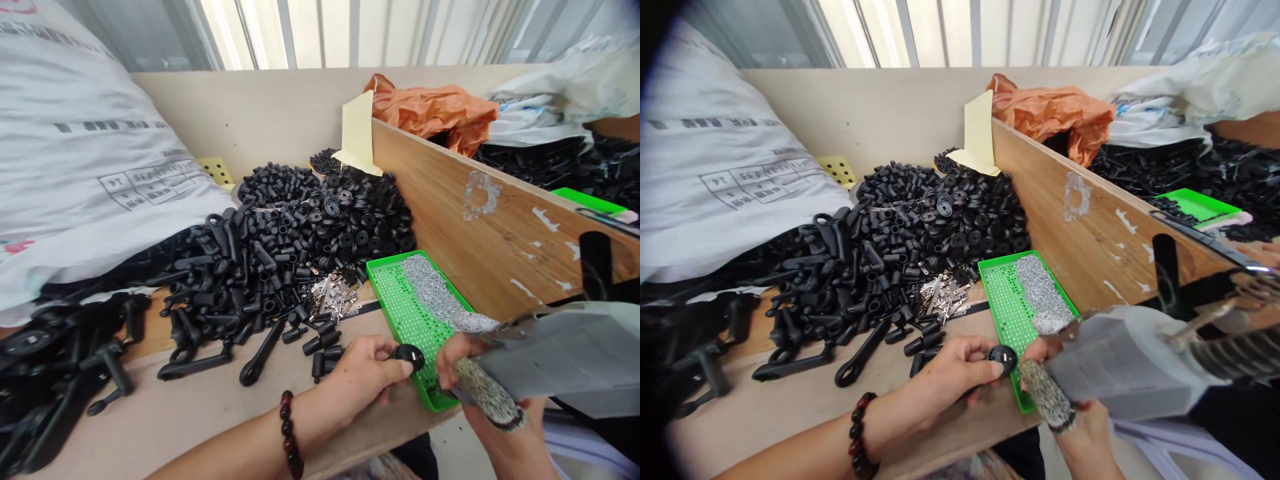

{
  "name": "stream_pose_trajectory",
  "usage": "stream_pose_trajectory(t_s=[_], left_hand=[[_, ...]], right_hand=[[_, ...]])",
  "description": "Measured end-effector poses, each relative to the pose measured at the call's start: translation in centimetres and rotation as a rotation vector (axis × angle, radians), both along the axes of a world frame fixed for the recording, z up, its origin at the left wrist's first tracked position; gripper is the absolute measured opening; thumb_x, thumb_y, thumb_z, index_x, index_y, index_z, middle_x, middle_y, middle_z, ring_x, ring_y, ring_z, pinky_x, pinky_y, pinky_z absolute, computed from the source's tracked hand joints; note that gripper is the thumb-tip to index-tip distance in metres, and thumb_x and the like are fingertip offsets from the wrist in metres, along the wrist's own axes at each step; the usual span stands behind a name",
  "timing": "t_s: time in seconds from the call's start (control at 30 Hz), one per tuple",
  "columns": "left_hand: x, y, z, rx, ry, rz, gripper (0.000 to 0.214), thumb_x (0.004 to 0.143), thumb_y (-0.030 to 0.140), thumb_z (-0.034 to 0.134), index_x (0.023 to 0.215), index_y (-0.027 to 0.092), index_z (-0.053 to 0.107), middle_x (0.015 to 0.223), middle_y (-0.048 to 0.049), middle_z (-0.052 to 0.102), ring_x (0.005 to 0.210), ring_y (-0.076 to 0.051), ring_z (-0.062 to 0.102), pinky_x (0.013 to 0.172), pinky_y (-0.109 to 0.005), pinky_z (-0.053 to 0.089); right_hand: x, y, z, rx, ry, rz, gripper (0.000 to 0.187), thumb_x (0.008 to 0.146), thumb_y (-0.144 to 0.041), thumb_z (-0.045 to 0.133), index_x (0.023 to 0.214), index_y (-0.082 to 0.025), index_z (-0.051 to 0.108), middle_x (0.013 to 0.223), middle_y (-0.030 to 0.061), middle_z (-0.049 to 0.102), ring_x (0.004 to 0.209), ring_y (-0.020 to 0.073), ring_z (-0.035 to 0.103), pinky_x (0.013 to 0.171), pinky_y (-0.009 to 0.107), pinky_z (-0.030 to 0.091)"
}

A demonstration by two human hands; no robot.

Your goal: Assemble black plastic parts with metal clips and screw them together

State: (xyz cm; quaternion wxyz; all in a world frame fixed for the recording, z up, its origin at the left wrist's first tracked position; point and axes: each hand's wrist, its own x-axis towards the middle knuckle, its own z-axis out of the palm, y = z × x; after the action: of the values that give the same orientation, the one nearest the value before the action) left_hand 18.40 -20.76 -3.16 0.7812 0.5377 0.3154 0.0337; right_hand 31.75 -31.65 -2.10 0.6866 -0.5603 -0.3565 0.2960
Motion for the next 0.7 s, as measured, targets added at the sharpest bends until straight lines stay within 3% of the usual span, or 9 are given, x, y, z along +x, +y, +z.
stream_pose_trajectory(t_s=[0.23, 0.53, 0.7], left_hand=[[0.1, -0.1, 0.4, 0.002, -0.001, 0.011, 0.027, 0.065, 0.027, 0.065, 0.086, 0.010, 0.064, 0.068, 0.0020, 0.055, 0.048, -0.005, 0.040, 0.039, -0.017, 0.030], [0.3, 0.0, 0.2, -0.014, 0.002, 0.007, 0.028, 0.062, 0.028, 0.070, 0.083, 0.011, 0.063, 0.064, 0.0043, 0.052, 0.045, -0.004, 0.038, 0.037, -0.017, 0.028], [0.5, -0.1, 0.0, -0.034, 0.026, 0.027, 0.027, 0.059, 0.025, 0.069, 0.082, 0.011, 0.063, 0.063, 0.0049, 0.053, 0.044, -0.004, 0.037, 0.036, -0.017, 0.028]], right_hand=[[0.7, -0.4, -1.0, 0.027, 0.089, 0.041, 0.055, 0.060, -0.075, 0.057, 0.051, -0.021, 0.057, 0.048, 0.0045, 0.047, 0.049, 0.0205, 0.046, 0.040, 0.033, 0.040], [-0.5, -0.9, -0.9, 0.073, 0.182, -0.087, 0.042, 0.062, -0.063, 0.067, 0.062, -0.023, 0.053, 0.055, -0.0009, 0.046, 0.051, 0.0170, 0.044, 0.044, 0.032, 0.041], [1.7, -2.2, -1.2, 0.063, 0.192, -0.117, 0.033, 0.062, -0.053, 0.070, 0.054, -0.026, 0.054, 0.049, 0.0020, 0.044, 0.049, 0.0200, 0.044, 0.042, 0.035, 0.038]])
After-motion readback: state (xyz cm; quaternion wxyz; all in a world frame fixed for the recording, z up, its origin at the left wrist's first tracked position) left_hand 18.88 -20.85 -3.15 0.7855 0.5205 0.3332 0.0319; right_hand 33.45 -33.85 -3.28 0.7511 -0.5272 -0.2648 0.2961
